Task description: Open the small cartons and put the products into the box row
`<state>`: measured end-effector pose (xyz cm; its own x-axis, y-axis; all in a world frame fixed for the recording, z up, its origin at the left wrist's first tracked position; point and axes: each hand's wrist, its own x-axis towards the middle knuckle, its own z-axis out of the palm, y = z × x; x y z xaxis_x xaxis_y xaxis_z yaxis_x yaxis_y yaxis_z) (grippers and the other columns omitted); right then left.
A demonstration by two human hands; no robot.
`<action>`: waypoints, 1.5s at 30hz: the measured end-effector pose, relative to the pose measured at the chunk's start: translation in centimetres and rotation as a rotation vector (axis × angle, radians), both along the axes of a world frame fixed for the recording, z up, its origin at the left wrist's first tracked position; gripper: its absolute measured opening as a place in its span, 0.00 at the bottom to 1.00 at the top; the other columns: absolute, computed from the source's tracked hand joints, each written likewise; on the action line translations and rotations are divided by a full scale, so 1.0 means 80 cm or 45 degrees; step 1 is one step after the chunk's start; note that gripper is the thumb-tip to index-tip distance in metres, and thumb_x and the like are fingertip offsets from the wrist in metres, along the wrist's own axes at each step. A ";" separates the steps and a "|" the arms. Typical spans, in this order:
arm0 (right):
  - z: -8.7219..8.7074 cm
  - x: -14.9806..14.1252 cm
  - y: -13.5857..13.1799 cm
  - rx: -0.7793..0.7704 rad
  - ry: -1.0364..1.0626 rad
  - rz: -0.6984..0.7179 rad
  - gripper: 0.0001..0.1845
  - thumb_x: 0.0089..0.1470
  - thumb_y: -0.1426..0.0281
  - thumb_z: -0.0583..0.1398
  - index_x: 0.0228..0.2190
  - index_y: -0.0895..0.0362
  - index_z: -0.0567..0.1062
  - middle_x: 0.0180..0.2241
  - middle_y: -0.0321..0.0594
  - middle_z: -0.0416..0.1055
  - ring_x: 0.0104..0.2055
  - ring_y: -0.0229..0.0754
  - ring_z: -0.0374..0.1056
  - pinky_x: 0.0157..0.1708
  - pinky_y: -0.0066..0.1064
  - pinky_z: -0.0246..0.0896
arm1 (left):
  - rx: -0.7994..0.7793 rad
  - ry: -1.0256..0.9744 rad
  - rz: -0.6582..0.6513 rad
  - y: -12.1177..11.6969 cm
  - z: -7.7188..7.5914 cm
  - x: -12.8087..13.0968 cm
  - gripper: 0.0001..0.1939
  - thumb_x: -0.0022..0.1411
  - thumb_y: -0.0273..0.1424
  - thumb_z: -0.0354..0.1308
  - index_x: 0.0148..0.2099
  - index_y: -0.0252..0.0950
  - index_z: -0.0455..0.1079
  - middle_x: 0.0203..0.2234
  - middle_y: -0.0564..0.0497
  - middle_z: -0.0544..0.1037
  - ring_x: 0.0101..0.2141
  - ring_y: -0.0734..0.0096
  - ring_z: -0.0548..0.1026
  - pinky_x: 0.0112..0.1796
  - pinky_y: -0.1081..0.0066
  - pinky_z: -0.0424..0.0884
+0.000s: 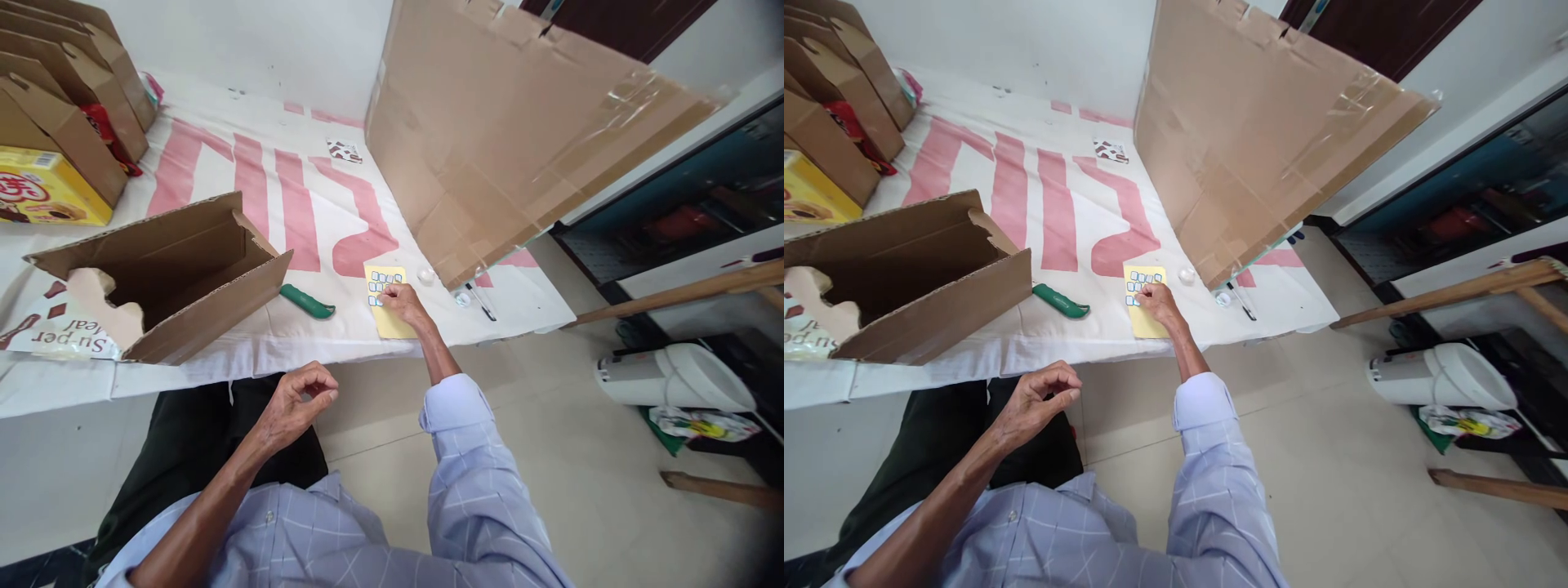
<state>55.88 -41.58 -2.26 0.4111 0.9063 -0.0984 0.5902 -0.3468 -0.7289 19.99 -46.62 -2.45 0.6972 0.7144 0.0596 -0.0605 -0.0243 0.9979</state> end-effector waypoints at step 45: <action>-0.033 -0.031 -0.029 0.391 -0.400 -0.093 0.10 0.67 0.67 0.55 0.34 0.51 0.74 0.40 0.46 0.74 0.48 0.51 0.71 0.56 0.41 0.69 | -0.008 -0.053 -0.005 -0.015 -0.001 -0.008 0.07 0.66 0.35 0.67 0.38 0.36 0.81 0.33 0.49 0.79 0.33 0.71 0.74 0.37 0.71 0.70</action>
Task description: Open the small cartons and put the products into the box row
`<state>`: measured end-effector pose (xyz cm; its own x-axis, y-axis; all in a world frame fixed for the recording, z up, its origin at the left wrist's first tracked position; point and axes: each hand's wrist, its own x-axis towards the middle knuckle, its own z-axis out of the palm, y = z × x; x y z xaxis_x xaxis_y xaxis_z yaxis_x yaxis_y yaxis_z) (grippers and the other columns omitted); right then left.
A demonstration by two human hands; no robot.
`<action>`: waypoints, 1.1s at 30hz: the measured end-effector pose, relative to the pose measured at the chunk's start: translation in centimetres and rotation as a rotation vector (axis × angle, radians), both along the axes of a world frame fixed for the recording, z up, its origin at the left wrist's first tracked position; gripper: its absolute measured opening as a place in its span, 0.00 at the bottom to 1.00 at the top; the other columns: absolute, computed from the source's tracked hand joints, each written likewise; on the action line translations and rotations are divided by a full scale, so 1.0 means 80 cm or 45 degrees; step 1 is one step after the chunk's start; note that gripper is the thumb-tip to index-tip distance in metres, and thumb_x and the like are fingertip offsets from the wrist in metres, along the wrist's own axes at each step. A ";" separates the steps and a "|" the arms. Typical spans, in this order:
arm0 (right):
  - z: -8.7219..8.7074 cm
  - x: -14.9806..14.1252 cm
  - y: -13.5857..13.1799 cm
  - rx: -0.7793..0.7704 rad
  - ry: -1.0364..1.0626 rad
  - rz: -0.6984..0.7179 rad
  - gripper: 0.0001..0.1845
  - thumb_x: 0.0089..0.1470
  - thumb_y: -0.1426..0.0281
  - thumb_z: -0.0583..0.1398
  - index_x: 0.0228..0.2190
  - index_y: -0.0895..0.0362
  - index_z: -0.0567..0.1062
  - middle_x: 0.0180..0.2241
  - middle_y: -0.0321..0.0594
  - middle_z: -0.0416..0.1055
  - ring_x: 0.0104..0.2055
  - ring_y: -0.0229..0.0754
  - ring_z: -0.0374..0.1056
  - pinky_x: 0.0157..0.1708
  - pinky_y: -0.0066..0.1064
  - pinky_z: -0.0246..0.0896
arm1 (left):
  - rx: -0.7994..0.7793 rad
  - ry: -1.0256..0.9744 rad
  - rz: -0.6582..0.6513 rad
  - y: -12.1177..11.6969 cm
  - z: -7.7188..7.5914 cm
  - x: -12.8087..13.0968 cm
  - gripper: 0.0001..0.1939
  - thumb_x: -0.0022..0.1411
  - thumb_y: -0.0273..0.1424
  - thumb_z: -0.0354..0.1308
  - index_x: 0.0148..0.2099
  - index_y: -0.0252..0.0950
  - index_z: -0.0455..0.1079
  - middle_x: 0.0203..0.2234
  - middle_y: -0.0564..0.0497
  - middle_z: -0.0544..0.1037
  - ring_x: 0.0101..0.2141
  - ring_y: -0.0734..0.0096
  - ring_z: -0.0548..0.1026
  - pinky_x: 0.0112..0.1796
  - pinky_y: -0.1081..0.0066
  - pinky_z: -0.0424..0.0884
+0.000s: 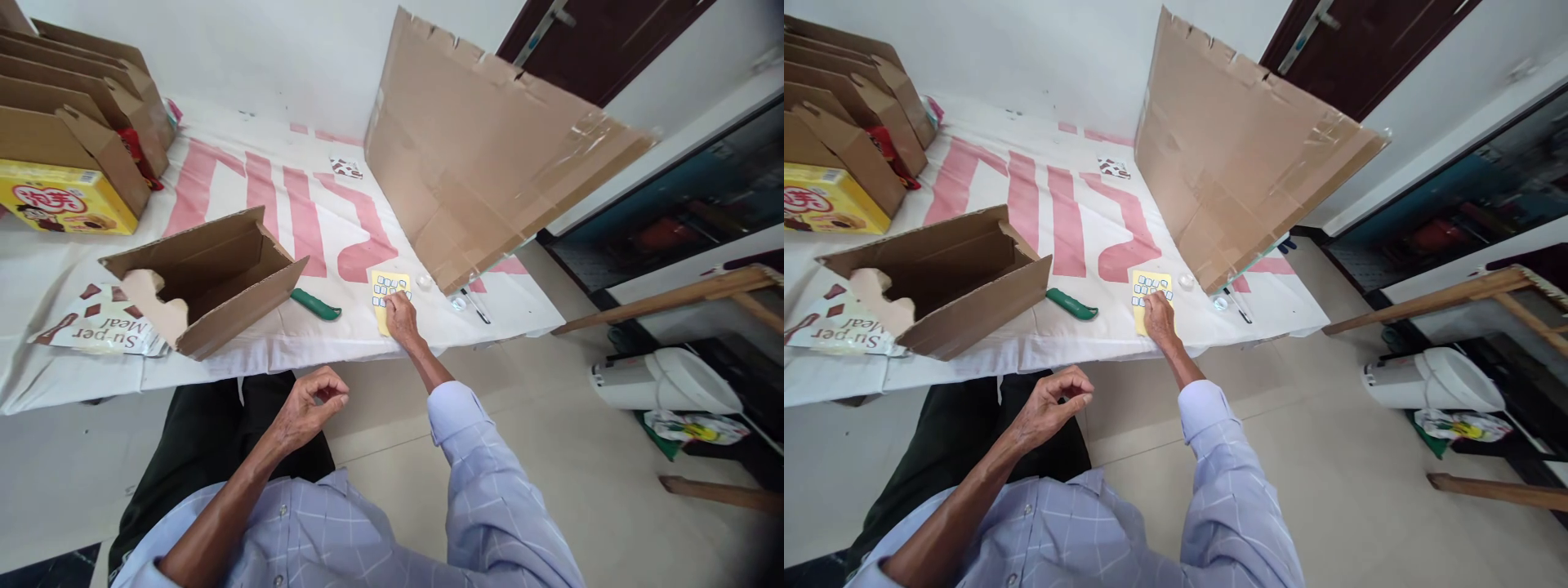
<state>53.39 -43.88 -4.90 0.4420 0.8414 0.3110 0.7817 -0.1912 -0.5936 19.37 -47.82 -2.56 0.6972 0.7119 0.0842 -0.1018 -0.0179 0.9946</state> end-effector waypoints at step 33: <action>0.108 -0.223 0.079 0.208 0.528 0.518 0.31 0.53 0.52 0.71 0.54 0.49 0.73 0.58 0.49 0.77 0.58 0.55 0.75 0.50 0.47 0.75 | 0.565 0.289 0.771 0.195 0.042 -0.215 0.73 0.43 0.38 0.84 0.83 0.34 0.47 0.77 0.27 0.56 0.74 0.30 0.60 0.69 0.41 0.66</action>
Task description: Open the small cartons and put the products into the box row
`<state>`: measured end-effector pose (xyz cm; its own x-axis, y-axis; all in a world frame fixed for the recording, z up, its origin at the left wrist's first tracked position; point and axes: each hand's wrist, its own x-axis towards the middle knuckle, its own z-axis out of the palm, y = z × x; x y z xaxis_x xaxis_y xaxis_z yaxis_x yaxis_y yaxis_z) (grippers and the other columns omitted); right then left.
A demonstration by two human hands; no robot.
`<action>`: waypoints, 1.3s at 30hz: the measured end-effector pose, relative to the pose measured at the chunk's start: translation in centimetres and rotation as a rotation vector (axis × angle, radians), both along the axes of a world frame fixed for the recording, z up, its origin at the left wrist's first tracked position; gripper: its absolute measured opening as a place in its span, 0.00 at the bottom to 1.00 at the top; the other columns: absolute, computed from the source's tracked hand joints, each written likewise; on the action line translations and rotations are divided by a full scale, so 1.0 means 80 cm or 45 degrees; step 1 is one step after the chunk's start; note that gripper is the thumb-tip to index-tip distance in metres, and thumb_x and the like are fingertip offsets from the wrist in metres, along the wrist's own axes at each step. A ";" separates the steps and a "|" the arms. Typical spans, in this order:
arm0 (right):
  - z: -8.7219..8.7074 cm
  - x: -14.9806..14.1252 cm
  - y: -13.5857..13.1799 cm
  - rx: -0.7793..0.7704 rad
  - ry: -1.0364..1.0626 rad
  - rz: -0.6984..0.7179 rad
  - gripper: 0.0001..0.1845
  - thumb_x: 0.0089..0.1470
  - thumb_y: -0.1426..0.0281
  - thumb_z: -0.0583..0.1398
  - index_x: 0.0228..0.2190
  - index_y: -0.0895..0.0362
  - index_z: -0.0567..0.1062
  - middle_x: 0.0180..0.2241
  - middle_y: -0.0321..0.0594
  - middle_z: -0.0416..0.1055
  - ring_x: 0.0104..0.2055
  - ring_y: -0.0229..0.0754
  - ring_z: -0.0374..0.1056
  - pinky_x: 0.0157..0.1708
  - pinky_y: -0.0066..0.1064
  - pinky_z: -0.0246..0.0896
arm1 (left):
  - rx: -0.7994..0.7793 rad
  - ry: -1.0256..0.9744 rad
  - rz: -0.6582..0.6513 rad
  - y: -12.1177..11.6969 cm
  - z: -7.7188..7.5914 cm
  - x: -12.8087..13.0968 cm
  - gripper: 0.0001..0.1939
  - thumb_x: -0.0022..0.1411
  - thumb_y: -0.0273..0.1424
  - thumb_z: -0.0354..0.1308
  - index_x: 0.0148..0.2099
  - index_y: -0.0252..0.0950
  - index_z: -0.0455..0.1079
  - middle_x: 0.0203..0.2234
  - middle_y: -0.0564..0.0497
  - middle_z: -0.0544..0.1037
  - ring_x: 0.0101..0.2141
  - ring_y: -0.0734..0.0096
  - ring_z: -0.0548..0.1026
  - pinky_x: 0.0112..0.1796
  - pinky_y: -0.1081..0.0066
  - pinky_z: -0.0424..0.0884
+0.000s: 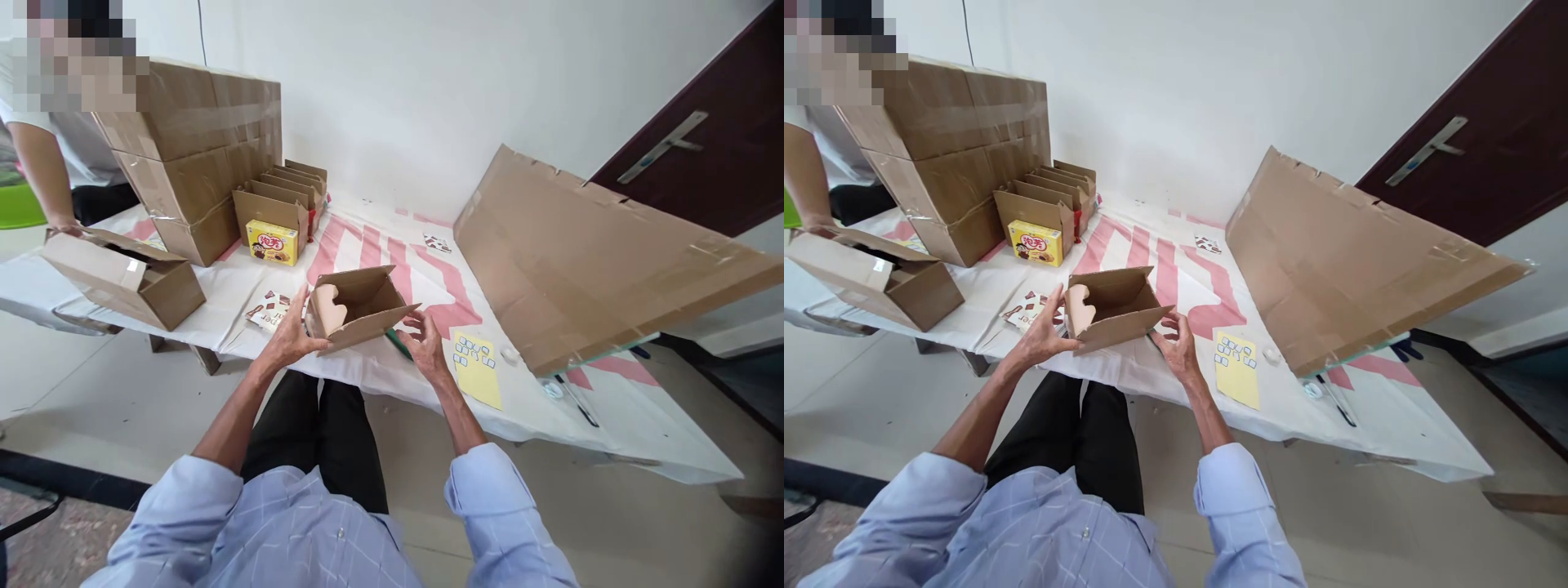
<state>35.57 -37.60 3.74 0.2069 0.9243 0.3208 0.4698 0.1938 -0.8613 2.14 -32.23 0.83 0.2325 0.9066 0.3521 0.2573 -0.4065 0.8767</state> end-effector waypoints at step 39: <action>0.015 -0.051 -0.129 0.391 -0.680 0.343 0.65 0.60 0.60 0.73 0.81 0.45 0.39 0.75 0.58 0.52 0.76 0.69 0.56 0.71 0.67 0.64 | 0.250 0.076 -0.254 -0.094 -0.001 -0.089 0.46 0.67 0.50 0.72 0.79 0.47 0.58 0.77 0.33 0.58 0.74 0.39 0.65 0.57 0.54 0.81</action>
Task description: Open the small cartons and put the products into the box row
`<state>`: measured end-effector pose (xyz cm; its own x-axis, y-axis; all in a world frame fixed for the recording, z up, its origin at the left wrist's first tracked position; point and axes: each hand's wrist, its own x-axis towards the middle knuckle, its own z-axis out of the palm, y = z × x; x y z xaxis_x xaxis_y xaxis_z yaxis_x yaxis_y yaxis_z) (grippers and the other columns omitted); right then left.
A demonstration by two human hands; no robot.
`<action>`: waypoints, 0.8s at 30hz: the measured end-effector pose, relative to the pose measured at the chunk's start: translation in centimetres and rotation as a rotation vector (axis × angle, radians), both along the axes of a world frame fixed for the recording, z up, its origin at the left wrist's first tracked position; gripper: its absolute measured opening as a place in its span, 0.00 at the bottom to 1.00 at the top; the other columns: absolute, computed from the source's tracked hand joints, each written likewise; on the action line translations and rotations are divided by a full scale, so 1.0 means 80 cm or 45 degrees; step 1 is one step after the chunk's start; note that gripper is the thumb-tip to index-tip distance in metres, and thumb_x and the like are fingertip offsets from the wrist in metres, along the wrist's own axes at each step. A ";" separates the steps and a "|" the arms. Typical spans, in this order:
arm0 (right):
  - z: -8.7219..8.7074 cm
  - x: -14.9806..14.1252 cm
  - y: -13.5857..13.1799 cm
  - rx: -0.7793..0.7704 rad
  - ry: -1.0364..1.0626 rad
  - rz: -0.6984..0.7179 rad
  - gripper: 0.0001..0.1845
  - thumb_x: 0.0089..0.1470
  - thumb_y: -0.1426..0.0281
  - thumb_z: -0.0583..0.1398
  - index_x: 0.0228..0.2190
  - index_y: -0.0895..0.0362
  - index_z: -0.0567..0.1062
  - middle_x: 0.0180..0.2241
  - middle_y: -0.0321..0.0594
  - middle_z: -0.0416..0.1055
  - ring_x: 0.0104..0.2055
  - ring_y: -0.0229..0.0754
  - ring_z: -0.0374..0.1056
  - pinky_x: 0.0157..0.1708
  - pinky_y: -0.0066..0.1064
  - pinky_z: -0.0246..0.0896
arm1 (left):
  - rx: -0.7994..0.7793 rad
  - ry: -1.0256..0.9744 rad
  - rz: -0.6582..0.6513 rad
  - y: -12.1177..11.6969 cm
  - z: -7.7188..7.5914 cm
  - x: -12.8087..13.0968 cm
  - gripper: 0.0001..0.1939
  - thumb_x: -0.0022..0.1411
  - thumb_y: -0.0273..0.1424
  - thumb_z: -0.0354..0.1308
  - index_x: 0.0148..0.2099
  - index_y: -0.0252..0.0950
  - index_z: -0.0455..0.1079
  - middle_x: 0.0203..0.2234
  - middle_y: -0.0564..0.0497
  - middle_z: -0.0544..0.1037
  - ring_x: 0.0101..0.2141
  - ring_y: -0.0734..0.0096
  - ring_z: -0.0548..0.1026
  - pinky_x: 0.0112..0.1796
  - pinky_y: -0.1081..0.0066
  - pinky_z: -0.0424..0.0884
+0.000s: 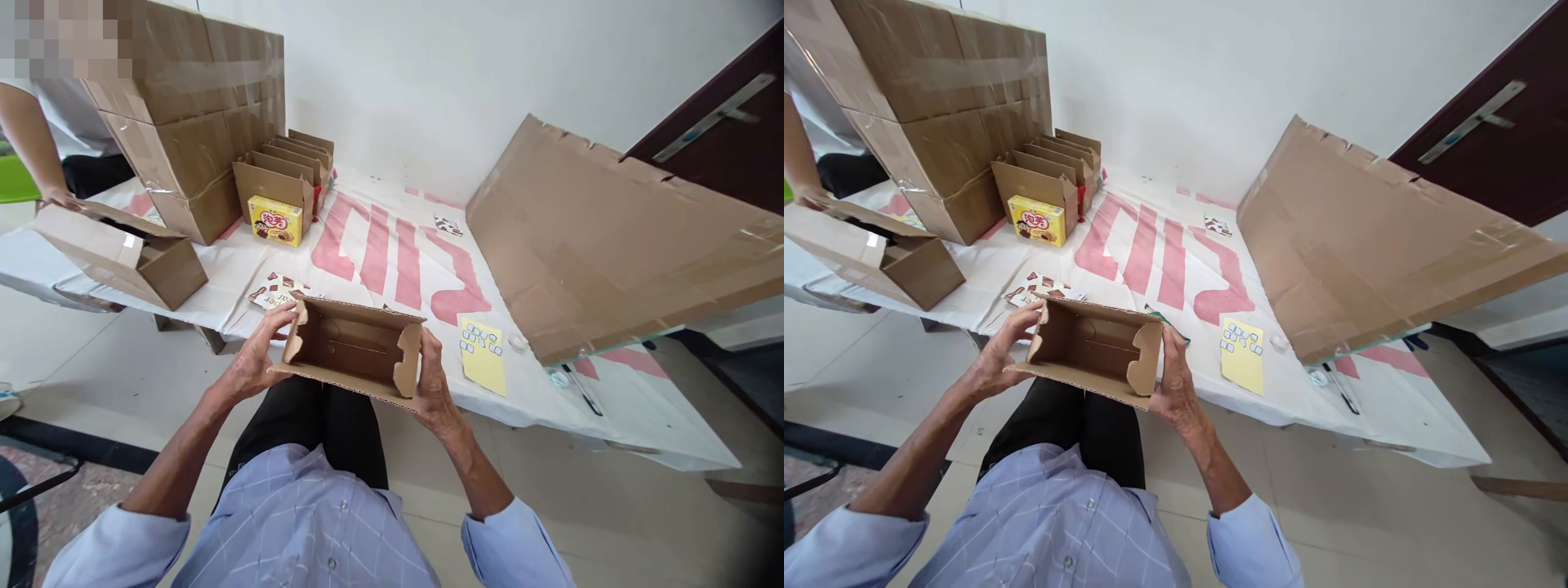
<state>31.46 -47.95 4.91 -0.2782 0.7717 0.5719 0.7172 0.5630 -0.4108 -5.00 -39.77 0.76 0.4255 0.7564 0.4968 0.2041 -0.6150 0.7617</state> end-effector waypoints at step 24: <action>-0.067 0.035 -0.020 -0.486 0.373 -0.378 0.70 0.50 0.56 0.77 0.79 0.44 0.43 0.78 0.53 0.52 0.79 0.63 0.56 0.74 0.60 0.62 | -0.050 0.480 -0.169 0.005 0.059 0.056 0.50 0.59 0.25 0.72 0.80 0.50 0.60 0.80 0.39 0.47 0.77 0.36 0.59 0.69 0.46 0.72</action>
